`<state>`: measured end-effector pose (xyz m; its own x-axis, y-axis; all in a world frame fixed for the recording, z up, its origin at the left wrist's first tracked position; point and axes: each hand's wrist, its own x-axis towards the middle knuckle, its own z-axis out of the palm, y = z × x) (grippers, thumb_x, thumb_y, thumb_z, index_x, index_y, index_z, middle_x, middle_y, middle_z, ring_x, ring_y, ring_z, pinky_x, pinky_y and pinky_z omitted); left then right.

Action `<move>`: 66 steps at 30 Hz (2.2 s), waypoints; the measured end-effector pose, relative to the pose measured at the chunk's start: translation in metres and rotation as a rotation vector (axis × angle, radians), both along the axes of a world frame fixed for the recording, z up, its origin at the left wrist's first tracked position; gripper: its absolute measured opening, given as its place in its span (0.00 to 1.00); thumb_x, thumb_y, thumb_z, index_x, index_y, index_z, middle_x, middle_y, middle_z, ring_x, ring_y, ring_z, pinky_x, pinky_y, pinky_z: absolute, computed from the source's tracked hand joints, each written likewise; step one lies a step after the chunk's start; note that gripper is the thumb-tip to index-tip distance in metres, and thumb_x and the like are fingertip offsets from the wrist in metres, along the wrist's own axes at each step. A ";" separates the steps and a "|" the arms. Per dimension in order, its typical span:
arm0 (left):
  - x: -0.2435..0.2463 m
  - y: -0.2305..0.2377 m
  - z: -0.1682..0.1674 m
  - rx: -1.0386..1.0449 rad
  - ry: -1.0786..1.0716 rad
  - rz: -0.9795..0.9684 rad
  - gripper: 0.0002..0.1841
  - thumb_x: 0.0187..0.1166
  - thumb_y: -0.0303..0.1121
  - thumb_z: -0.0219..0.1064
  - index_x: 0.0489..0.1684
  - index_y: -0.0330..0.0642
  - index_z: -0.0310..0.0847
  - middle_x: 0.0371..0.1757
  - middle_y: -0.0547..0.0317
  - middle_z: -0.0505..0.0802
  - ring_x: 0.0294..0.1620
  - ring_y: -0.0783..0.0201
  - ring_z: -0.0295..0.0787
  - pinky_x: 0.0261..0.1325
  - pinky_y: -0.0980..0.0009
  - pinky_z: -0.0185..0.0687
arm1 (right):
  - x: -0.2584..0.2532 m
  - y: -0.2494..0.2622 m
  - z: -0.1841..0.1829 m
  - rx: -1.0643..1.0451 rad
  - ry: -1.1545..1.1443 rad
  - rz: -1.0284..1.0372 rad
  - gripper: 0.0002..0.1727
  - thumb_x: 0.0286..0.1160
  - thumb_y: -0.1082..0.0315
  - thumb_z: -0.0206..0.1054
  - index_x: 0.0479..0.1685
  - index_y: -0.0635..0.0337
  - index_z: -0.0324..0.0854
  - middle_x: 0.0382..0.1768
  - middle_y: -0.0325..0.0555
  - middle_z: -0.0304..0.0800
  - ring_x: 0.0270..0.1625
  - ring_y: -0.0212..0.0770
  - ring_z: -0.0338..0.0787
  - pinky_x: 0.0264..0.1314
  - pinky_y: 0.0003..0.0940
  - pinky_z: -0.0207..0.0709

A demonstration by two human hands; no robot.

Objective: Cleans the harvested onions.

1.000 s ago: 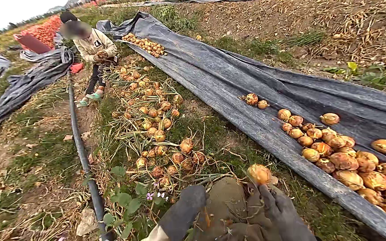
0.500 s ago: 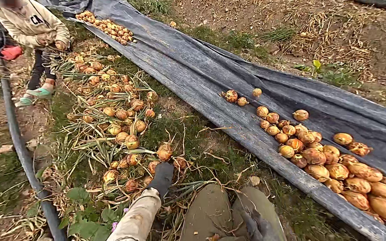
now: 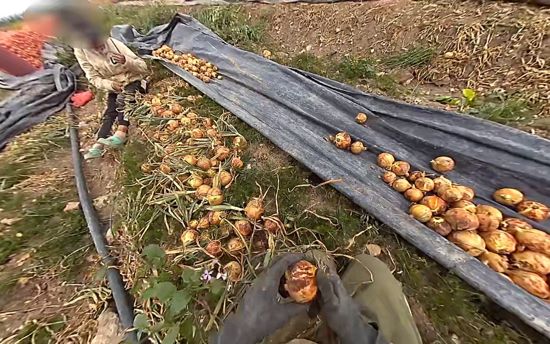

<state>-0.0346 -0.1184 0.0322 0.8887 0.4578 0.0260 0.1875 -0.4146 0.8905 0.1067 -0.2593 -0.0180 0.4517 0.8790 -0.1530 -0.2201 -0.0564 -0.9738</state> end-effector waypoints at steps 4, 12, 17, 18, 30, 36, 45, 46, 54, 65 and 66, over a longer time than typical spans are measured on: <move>-0.012 -0.021 0.011 -0.064 0.233 -0.056 0.48 0.63 0.47 0.86 0.89 0.61 0.65 0.75 0.68 0.87 0.73 0.72 0.84 0.78 0.64 0.84 | -0.004 -0.013 -0.001 0.003 -0.113 -0.060 0.29 0.94 0.45 0.40 0.69 0.49 0.83 0.39 0.41 0.91 0.25 0.36 0.86 0.24 0.35 0.84; -0.017 -0.038 0.024 -0.524 0.464 0.053 0.15 0.78 0.34 0.73 0.58 0.40 0.82 0.36 0.57 0.95 0.22 0.65 0.88 0.28 0.70 0.86 | 0.011 -0.040 -0.017 -0.011 -0.592 -0.201 0.29 0.93 0.48 0.43 0.81 0.48 0.76 0.61 0.37 0.92 0.50 0.29 0.93 0.53 0.37 0.90; 0.011 -0.031 0.045 0.160 0.626 0.021 0.21 0.89 0.54 0.55 0.53 0.52 0.89 0.39 0.67 0.96 0.39 0.66 0.93 0.50 0.59 0.89 | 0.019 -0.057 -0.028 -0.476 -0.597 0.170 0.41 0.83 0.28 0.43 0.71 0.52 0.82 0.50 0.55 0.93 0.57 0.53 0.92 0.64 0.60 0.81; 0.017 -0.033 0.051 0.266 0.656 -0.012 0.23 0.89 0.54 0.53 0.61 0.50 0.88 0.50 0.61 0.96 0.52 0.61 0.94 0.62 0.53 0.87 | 0.015 -0.055 -0.025 -0.455 -0.568 0.195 0.41 0.82 0.27 0.46 0.71 0.51 0.83 0.52 0.53 0.93 0.59 0.50 0.92 0.66 0.58 0.81; 0.055 0.032 -0.047 0.098 0.957 -0.167 0.27 0.87 0.59 0.53 0.55 0.48 0.91 0.50 0.52 0.96 0.55 0.51 0.94 0.64 0.41 0.83 | 0.069 -0.033 -0.015 -0.254 -0.802 -0.048 0.33 0.84 0.37 0.53 0.48 0.58 0.90 0.41 0.49 0.96 0.49 0.45 0.95 0.57 0.50 0.86; 0.024 0.138 -0.098 -0.002 1.017 0.457 0.27 0.88 0.50 0.57 0.68 0.34 0.84 0.71 0.35 0.87 0.77 0.41 0.81 0.79 0.42 0.73 | 0.193 0.019 0.046 -0.666 -0.783 -0.313 0.44 0.80 0.27 0.49 0.74 0.57 0.79 0.58 0.60 0.90 0.61 0.60 0.89 0.65 0.65 0.78; -0.075 0.144 -0.199 0.068 1.332 0.509 0.42 0.62 0.57 0.78 0.73 0.36 0.79 0.69 0.35 0.88 0.73 0.37 0.84 0.74 0.36 0.76 | 0.105 -0.020 -0.037 -0.463 0.149 -0.337 0.29 0.87 0.37 0.52 0.71 0.46 0.80 0.20 0.41 0.74 0.12 0.38 0.73 0.13 0.35 0.76; -0.075 0.142 -0.199 0.056 1.255 0.524 0.46 0.60 0.55 0.80 0.81 0.40 0.71 0.71 0.35 0.87 0.74 0.38 0.83 0.75 0.37 0.77 | 0.085 -0.028 -0.044 -0.483 0.275 -0.324 0.28 0.89 0.39 0.51 0.68 0.49 0.81 0.19 0.40 0.73 0.12 0.37 0.73 0.13 0.34 0.75; -0.018 0.046 -0.044 -0.004 0.277 0.393 0.51 0.54 0.55 0.88 0.84 0.53 0.67 0.73 0.58 0.86 0.70 0.67 0.85 0.74 0.61 0.85 | 0.012 -0.039 -0.018 -0.332 -0.475 0.189 0.29 0.89 0.40 0.50 0.75 0.46 0.81 0.59 0.44 0.93 0.60 0.41 0.92 0.65 0.53 0.83; -0.008 -0.020 0.031 0.137 0.387 -0.124 0.45 0.62 0.58 0.84 0.85 0.67 0.70 0.72 0.63 0.88 0.68 0.67 0.88 0.72 0.57 0.87 | -0.006 -0.029 0.014 -0.022 -0.354 -0.068 0.28 0.94 0.47 0.44 0.68 0.55 0.83 0.54 0.40 0.93 0.56 0.28 0.91 0.63 0.32 0.85; -0.010 -0.022 0.032 0.016 0.464 -0.144 0.46 0.62 0.58 0.83 0.86 0.64 0.68 0.70 0.62 0.90 0.67 0.67 0.89 0.72 0.57 0.86 | -0.004 -0.033 0.009 -0.033 -0.525 -0.023 0.28 0.94 0.47 0.44 0.73 0.53 0.82 0.58 0.40 0.93 0.61 0.30 0.91 0.68 0.35 0.84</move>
